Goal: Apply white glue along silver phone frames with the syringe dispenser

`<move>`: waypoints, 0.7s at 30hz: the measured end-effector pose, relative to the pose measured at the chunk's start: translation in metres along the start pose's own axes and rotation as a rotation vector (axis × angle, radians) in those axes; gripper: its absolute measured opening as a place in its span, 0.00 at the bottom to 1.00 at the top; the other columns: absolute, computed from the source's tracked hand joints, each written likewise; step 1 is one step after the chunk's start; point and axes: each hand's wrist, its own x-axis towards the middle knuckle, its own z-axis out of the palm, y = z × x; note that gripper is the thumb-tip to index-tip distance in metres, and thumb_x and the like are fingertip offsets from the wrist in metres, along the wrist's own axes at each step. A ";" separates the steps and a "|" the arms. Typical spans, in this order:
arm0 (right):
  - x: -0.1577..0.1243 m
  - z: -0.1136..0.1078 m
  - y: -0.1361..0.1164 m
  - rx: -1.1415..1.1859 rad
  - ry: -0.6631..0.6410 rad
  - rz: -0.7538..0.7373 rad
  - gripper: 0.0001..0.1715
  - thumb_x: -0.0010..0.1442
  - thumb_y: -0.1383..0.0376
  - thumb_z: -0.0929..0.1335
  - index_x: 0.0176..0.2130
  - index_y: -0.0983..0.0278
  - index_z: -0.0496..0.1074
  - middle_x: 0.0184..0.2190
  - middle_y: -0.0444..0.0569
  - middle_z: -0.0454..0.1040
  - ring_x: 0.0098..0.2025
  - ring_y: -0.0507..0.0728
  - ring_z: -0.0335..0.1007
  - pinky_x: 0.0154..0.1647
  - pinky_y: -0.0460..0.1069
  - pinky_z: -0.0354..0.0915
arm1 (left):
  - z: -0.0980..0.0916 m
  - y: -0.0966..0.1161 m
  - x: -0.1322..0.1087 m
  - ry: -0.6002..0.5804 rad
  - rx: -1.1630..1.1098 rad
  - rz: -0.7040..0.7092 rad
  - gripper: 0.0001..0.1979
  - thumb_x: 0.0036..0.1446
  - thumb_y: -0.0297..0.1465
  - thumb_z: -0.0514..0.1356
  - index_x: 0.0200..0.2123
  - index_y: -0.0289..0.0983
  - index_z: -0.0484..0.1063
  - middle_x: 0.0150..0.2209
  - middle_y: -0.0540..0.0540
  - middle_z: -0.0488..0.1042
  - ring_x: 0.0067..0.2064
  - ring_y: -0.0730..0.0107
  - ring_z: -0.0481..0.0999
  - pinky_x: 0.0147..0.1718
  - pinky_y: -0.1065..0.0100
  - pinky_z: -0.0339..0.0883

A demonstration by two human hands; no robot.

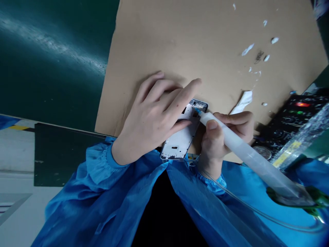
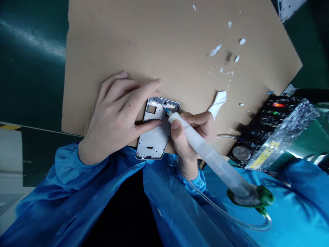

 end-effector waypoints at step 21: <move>0.004 0.005 -0.006 -0.101 0.076 -0.050 0.32 0.62 0.37 0.82 0.36 0.58 0.73 0.29 0.44 0.70 0.29 0.54 0.64 0.27 0.52 0.66 | -0.005 0.006 0.005 -0.052 -0.014 -0.041 0.32 0.80 0.38 0.65 0.82 0.51 0.65 0.67 0.48 0.84 0.74 0.41 0.79 0.85 0.29 0.58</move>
